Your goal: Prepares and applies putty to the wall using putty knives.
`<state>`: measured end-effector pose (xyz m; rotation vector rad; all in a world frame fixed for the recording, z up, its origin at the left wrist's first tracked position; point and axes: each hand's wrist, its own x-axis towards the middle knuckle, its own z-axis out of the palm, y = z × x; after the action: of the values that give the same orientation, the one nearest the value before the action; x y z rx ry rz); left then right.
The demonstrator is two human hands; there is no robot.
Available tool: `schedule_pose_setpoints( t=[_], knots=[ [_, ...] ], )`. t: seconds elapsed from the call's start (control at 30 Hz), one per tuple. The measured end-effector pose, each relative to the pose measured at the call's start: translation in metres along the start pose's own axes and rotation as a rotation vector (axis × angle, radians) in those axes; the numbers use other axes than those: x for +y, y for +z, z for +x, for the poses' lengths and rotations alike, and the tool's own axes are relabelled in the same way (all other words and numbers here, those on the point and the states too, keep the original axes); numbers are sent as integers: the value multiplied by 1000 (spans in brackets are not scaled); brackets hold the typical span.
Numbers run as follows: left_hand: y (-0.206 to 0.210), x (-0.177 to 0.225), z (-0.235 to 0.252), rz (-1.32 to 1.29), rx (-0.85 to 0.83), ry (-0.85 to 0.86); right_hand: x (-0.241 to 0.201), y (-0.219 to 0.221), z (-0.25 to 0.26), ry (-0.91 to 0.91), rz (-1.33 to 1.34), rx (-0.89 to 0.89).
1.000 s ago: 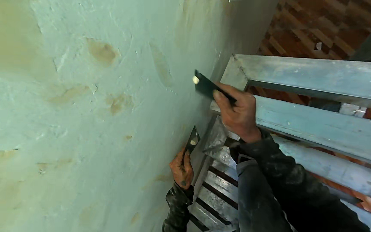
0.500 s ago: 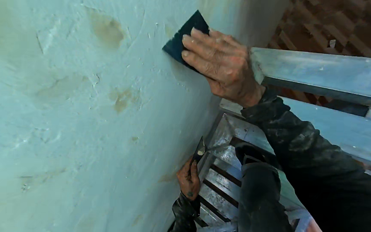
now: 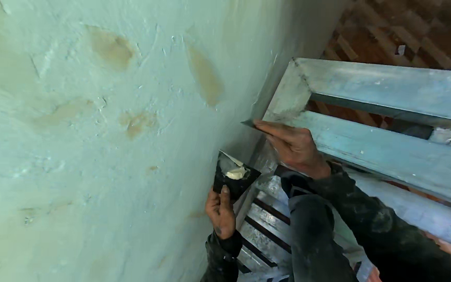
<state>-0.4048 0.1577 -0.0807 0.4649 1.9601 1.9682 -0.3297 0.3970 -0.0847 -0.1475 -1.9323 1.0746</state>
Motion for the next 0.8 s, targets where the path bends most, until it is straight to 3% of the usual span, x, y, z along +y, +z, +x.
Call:
schedule_pose_setpoints(
  t=[0.07, 0.13, 0.3, 0.47, 0.5, 0.57, 0.67, 0.8],
  knots=[
    [21, 17, 3, -143, 27, -114, -23, -5, -21, 201, 244, 84],
    [36, 26, 5, -229, 32, -179, -34, -4, -39, 237, 321, 64],
    [48, 27, 1, -245, 71, -242, -31, -13, -71, 156, 93, -155],
    [42, 26, -1, -285, 63, -241, -26, -49, -88, 372, -46, -437],
    [42, 27, 1, -286, 49, -212, -25, -55, -90, 436, -36, -402],
    [44, 24, 4, -278, 23, -131, -30, -58, -90, 631, 71, -127],
    [52, 14, 8, -250, -2, -34, -48, -47, -81, 971, 563, 297],
    [61, 9, 7, -209, -59, 21, -61, -27, -76, 1128, 853, 412]
  ],
)
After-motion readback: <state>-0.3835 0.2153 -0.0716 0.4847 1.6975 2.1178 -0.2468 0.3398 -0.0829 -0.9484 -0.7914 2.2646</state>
